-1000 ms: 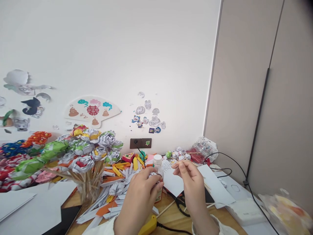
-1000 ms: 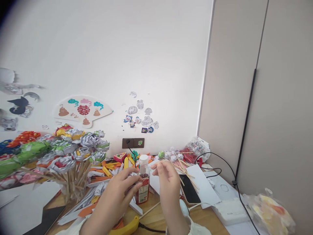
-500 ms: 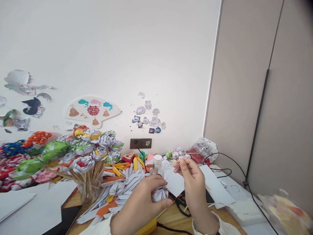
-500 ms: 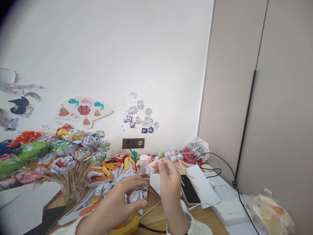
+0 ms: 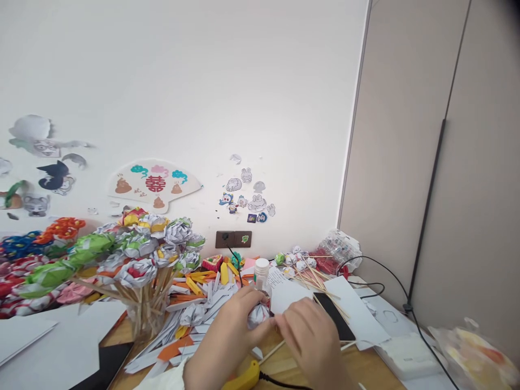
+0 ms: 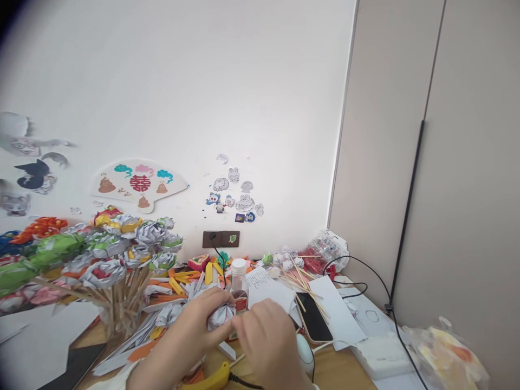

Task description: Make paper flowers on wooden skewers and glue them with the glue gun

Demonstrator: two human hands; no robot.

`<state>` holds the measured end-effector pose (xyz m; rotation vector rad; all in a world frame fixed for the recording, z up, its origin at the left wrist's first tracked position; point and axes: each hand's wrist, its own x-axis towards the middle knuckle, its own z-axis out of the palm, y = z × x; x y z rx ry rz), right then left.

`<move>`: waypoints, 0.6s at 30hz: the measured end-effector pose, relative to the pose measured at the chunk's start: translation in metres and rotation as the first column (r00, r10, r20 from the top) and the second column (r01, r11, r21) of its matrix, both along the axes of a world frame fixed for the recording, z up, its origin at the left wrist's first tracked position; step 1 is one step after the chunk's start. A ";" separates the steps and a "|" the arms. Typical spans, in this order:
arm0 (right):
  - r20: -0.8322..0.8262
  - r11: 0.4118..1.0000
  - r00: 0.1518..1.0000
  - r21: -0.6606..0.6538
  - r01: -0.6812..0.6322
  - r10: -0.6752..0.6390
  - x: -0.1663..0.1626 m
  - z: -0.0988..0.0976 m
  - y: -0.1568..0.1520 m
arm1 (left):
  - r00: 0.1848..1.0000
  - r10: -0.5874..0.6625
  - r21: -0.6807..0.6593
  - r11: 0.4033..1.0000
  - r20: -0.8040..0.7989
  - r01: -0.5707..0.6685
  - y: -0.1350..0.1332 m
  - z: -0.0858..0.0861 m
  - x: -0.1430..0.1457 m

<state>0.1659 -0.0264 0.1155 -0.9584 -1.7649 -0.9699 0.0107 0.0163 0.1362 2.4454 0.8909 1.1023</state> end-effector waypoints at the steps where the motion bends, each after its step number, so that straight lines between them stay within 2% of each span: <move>1: 0.113 0.999 0.993 0.032 -0.025 0.021 -0.002 0.000 -0.001 | 1.000 -0.006 0.004 1.000 -0.014 0.006 0.000 0.000 0.000; 4: 0.305 0.999 0.952 0.033 -0.028 0.017 -0.004 0.006 0.003 | 0.998 -0.028 0.021 0.999 -0.049 0.029 0.000 -0.001 0.000; 9: 0.447 0.993 0.894 -0.085 0.086 -0.039 0.003 0.009 0.017 | 0.996 0.028 0.009 1.000 -0.081 -0.028 0.000 -0.004 0.002; 15: 0.364 0.968 0.931 -0.227 0.106 -0.016 0.006 0.002 0.021 | 0.968 0.047 0.096 0.995 -0.248 -0.023 0.005 -0.006 -0.003; 18: 0.370 0.969 0.929 -0.214 0.122 -0.035 0.005 0.003 0.020 | 0.951 0.064 0.170 0.985 -0.303 -0.012 0.005 -0.005 -0.005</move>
